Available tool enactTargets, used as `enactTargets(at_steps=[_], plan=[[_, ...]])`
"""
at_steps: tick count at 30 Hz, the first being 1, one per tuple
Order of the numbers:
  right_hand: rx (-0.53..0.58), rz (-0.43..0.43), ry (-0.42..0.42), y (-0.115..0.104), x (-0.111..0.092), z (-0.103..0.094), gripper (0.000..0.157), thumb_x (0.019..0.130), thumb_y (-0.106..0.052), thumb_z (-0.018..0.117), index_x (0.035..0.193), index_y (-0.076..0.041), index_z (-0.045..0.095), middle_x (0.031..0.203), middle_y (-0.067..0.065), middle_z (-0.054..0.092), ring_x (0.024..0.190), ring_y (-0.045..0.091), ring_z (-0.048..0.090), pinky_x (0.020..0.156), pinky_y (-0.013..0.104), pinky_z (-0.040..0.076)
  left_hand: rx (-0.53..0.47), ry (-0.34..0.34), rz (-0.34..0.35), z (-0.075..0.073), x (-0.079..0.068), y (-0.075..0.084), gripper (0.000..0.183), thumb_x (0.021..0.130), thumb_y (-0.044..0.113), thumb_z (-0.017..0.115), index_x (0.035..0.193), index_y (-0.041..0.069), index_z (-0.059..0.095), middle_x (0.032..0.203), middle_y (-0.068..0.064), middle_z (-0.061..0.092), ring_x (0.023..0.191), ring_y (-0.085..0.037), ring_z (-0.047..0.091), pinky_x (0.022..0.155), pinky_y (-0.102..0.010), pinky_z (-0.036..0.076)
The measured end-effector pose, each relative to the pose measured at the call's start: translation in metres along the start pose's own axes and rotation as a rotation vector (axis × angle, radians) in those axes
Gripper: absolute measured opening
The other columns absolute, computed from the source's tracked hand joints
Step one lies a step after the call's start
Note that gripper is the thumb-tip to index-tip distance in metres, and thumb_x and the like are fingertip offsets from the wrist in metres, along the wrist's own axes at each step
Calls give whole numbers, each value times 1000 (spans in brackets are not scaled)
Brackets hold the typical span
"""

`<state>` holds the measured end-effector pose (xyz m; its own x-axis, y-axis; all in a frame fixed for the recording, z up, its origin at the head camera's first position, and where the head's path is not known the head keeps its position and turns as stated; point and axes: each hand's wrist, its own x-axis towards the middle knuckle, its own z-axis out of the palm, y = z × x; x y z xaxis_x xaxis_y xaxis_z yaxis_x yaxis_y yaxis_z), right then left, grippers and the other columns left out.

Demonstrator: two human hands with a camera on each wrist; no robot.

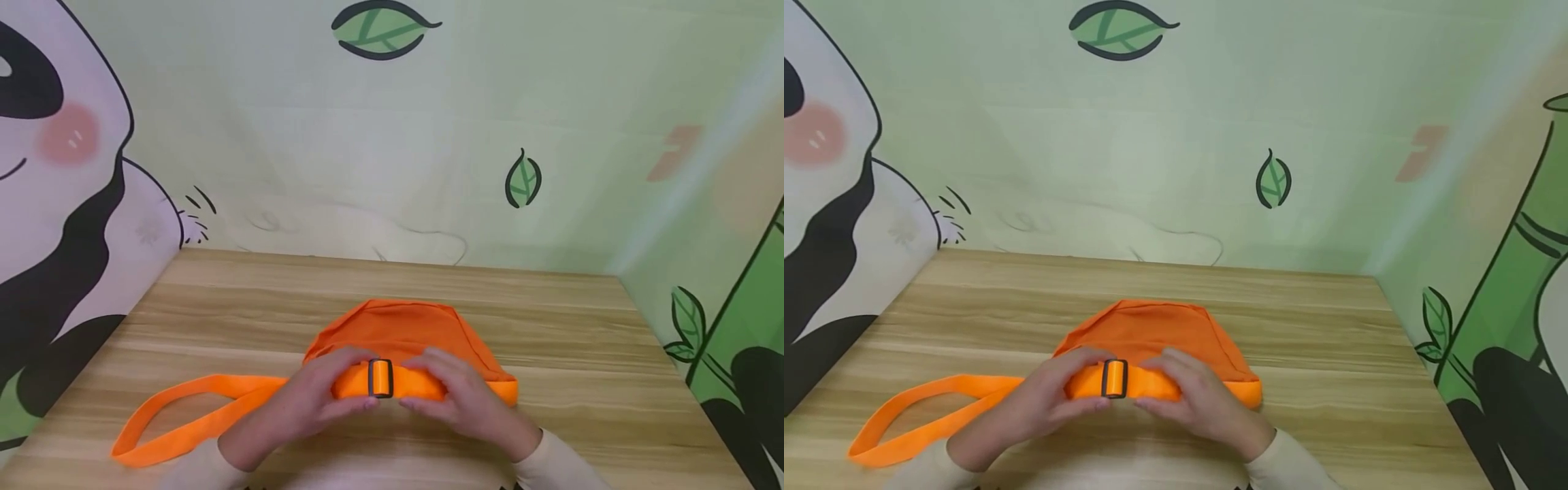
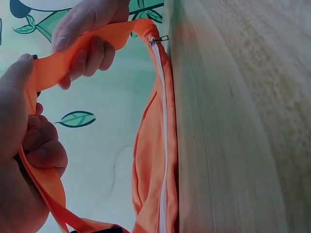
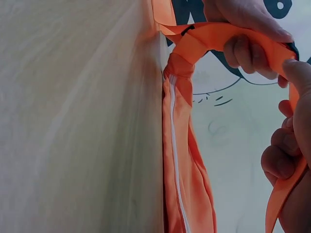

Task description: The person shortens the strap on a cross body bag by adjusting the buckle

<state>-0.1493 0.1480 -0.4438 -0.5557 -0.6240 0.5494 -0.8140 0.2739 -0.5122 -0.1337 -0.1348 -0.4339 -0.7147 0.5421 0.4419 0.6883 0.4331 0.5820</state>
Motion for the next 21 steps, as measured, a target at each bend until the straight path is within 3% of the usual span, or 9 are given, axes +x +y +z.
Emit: enactTargets(at_steps=[7, 16, 21], plan=[[27, 79, -19, -7, 4, 6, 38, 98, -28, 82, 130, -12, 69, 108, -2, 66, 89, 6, 58, 76, 20, 56, 0, 38, 37, 2, 1, 0, 43, 95, 35, 84, 129, 19, 64, 114, 5, 74, 92, -4, 63, 78, -24, 57], [51, 44, 4, -12, 11, 9, 39, 94, -21, 86, 128, -10, 69, 103, 0, 65, 87, 6, 58, 75, 19, 56, 42, 45, 4, 2, 2, 6, 43, 92, 37, 82, 125, 23, 58, 93, 13, 67, 73, 3, 53, 64, -18, 47], [66, 56, -19, -13, 12, 10, 42, 92, -19, 88, 129, -9, 69, 107, 3, 68, 91, 8, 61, 78, 22, 59, 48, 36, 1, 2, 4, 7, 37, 95, 38, 81, 123, 24, 61, 93, 14, 67, 74, 2, 54, 66, -19, 49]])
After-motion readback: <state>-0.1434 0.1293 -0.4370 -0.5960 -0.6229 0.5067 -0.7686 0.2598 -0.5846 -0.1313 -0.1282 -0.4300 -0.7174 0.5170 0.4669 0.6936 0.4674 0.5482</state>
